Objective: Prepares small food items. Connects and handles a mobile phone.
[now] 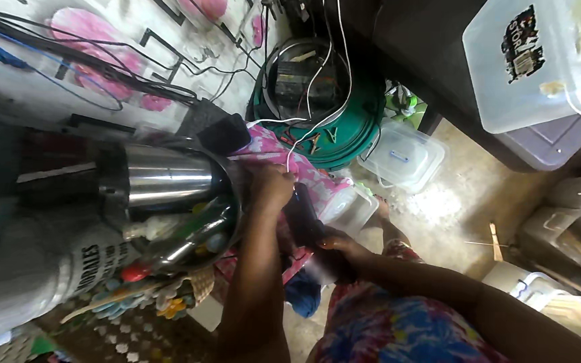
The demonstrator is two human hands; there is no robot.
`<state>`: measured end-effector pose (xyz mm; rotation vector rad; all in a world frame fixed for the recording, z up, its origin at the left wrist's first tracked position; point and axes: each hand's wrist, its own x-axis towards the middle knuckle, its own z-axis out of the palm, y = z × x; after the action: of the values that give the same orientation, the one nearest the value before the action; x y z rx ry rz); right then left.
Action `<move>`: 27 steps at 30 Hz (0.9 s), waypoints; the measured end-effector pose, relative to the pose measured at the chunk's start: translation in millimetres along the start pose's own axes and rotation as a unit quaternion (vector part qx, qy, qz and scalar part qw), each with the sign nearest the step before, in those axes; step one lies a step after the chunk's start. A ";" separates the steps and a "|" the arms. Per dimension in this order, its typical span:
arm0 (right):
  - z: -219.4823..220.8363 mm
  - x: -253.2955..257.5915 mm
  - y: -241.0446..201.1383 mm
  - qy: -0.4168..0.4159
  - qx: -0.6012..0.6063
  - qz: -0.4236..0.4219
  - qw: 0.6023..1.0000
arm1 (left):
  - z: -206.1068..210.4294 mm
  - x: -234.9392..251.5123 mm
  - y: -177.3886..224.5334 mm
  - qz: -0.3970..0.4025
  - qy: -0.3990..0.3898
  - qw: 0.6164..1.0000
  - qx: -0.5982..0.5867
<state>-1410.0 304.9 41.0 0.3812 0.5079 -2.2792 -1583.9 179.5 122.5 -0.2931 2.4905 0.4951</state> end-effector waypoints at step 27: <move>-29.3 5.9 15.3 -0.078 -0.038 -0.053 0.995 | -1.3 -53.8 1.0 0.097 0.078 0.987 -0.106</move>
<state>-1399.3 305.2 9.1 0.1397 0.5446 -2.3594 -1541.3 185.2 155.0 -0.1786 2.6358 0.8507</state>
